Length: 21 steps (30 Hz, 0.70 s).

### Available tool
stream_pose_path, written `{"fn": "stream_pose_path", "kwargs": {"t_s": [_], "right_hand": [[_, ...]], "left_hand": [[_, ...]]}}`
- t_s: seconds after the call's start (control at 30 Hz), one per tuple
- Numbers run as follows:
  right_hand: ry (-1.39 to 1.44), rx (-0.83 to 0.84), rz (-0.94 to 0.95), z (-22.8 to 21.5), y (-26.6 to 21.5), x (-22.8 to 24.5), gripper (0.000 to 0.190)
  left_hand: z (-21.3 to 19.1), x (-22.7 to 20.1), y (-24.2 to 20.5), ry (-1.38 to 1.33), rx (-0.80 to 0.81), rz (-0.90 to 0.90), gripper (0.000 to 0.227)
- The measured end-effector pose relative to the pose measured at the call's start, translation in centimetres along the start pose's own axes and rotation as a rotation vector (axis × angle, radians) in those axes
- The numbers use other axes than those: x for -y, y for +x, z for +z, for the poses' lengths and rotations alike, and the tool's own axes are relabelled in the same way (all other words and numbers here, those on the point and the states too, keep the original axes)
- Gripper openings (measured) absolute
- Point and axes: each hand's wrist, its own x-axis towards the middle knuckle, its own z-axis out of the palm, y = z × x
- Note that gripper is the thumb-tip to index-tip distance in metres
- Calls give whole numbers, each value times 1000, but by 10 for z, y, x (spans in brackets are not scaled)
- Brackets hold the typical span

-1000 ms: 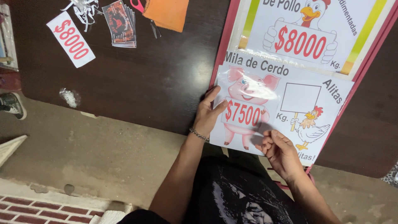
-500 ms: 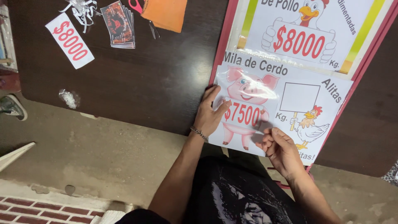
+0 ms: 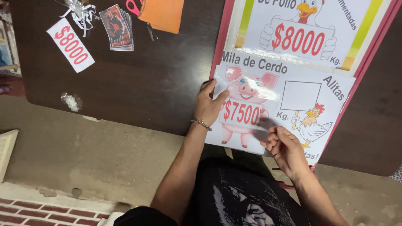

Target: Applying and smoothing a clear protective film over a printed price sign

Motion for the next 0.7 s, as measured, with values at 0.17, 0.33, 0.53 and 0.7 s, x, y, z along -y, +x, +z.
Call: {"fn": "stream_pose_path", "kwargs": {"t_s": [0.17,0.33,0.53,0.7], "right_hand": [[-17,2,0,-1,1,6,26],[-274,-8,-29,10,21,18,27],[-985,51,-223,106,51,68,19],[-1427,262,-453,151,96,69,45]], "left_hand": [[7,30,18,161,-136,69,55],[11,48,56,275,-392,-18,21],[11,17,33,353,-463,35,19],[21,17,28,369,-499,110,23]]}}
